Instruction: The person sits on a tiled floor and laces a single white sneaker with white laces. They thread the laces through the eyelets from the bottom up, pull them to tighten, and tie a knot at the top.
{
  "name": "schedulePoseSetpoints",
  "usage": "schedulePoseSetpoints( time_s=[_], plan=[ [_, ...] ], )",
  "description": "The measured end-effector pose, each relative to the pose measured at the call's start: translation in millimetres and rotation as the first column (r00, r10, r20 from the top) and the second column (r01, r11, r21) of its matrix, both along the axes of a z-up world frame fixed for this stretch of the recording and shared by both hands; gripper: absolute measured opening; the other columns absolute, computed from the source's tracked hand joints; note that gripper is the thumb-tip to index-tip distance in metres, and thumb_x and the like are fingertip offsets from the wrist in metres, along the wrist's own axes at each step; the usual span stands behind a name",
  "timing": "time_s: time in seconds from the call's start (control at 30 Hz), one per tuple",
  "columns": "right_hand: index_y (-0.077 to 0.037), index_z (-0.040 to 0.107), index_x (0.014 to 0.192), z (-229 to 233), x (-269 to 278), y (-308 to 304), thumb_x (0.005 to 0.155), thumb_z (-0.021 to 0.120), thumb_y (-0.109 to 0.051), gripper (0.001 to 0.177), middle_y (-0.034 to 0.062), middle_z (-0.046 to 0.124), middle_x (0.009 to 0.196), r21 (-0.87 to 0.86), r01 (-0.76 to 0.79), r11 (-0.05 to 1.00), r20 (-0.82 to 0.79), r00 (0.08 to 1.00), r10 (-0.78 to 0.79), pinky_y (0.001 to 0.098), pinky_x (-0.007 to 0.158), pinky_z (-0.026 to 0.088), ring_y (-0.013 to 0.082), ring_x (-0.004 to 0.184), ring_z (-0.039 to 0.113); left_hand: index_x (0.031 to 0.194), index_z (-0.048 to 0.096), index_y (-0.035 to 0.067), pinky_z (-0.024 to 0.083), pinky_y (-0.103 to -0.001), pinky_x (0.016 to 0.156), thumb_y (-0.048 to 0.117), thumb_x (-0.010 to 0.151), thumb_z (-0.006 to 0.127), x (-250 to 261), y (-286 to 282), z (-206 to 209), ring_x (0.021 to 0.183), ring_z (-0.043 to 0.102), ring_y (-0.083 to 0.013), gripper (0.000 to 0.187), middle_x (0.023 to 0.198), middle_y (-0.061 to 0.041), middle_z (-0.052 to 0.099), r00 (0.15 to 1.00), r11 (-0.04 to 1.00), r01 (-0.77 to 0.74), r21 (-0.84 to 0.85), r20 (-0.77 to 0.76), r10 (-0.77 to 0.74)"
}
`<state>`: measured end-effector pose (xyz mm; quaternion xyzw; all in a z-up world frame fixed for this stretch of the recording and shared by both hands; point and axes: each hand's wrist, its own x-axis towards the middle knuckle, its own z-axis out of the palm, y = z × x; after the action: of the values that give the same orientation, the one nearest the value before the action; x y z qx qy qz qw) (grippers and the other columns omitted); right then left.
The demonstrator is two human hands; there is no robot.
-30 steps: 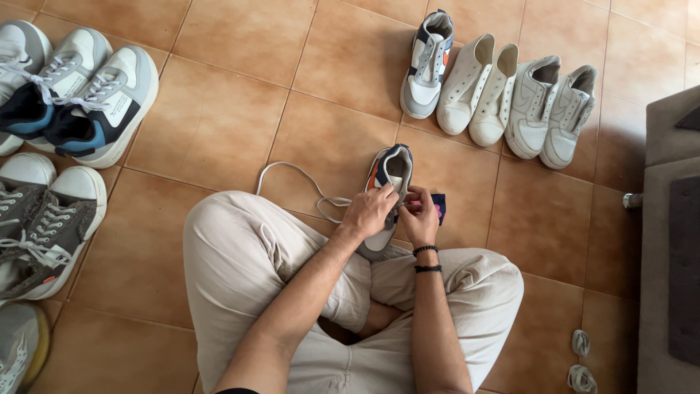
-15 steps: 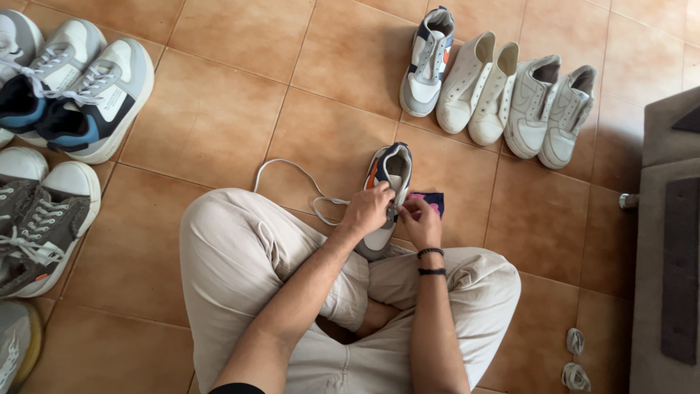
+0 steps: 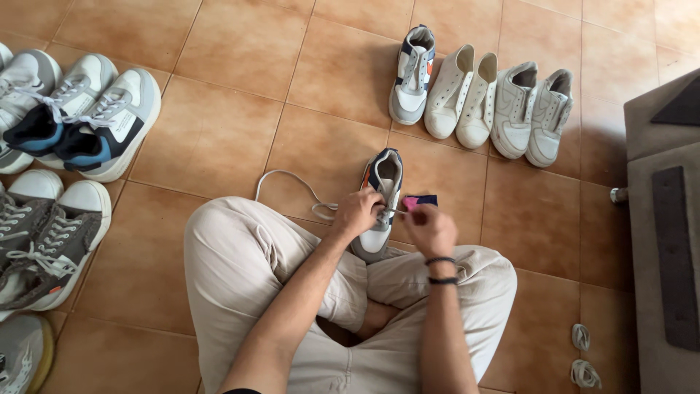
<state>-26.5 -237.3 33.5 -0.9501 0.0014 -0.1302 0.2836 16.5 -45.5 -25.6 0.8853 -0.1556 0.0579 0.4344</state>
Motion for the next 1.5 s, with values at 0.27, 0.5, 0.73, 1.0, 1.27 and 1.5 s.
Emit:
schedulePoseSetpoints(
  time_s=[0.27,0.5,0.73,1.0,1.27,1.5],
  plan=[
    [-0.008,0.074,0.089,37,-23,-125,0.09,0.083,-0.024,0.018,0.0086,0.074,0.08,0.242,0.246,0.938,0.109,0.954,-0.279,0.0331,0.069,0.057,0.0231,0.072,0.071,0.088,0.075,0.014,0.054,-0.044,0.074,0.017,0.086,0.075,1,1,1,0.086,0.069,-0.0311,0.004,0.09,-0.006,0.069,1.0,0.999,0.018,0.044,0.009,-0.019],
    [-0.014,0.077,0.096,-6,18,-106,0.084,0.071,-0.015,0.013,0.0088,0.073,0.106,-0.363,0.171,0.916,-0.002,0.983,-0.185,0.0453,0.077,0.056,0.0326,0.096,0.068,0.088,0.076,0.013,0.054,-0.042,0.072,0.017,0.083,0.077,-1,21,22,0.083,0.072,-0.0286,0.007,0.088,-0.007,0.074,0.989,0.998,0.058,0.022,-0.138,-0.054],
    [-0.007,0.071,0.081,-51,46,-6,0.084,0.079,-0.033,0.027,0.0105,0.071,0.088,-0.104,-0.315,0.943,-0.161,0.941,0.297,0.0464,0.074,0.053,0.0335,0.085,0.066,0.093,0.076,0.01,0.059,-0.034,0.069,0.017,0.087,0.074,4,45,43,0.076,0.076,-0.0212,0.009,0.088,-0.004,0.077,0.966,0.949,0.088,-0.304,-0.205,-0.155],
    [-0.007,0.074,0.088,-32,38,-64,0.092,0.075,-0.023,0.017,0.0076,0.076,0.084,0.437,-0.157,0.885,-0.25,0.924,0.288,0.0292,0.07,0.054,0.0164,0.078,0.069,0.09,0.076,0.01,0.054,-0.039,0.074,0.008,0.082,0.077,1,47,46,0.076,0.07,-0.0239,0.008,0.08,-0.005,0.076,0.985,0.995,0.069,-0.074,-0.156,-0.08],
    [-0.013,0.076,0.089,-29,31,-58,0.088,0.074,-0.027,0.014,0.0075,0.074,0.095,-0.175,-0.099,0.98,-0.091,0.992,0.084,0.0467,0.075,0.051,0.032,0.091,0.069,0.098,0.073,0.013,0.053,-0.039,0.082,0.011,0.082,0.079,0,32,44,0.091,0.068,-0.0225,0.017,0.086,0.0,0.076,0.964,0.977,0.158,-0.143,-0.19,-0.184],
    [-0.009,0.072,0.085,-54,45,-5,0.08,0.083,-0.03,0.024,0.0086,0.071,0.089,-0.038,-0.294,0.955,-0.176,0.943,0.283,0.0438,0.074,0.053,0.028,0.086,0.069,0.098,0.071,0.014,0.053,-0.039,0.084,0.011,0.084,0.078,-2,33,37,0.093,0.067,-0.0223,0.016,0.089,0.001,0.076,0.965,0.981,0.142,-0.131,-0.204,-0.166]
  ],
)
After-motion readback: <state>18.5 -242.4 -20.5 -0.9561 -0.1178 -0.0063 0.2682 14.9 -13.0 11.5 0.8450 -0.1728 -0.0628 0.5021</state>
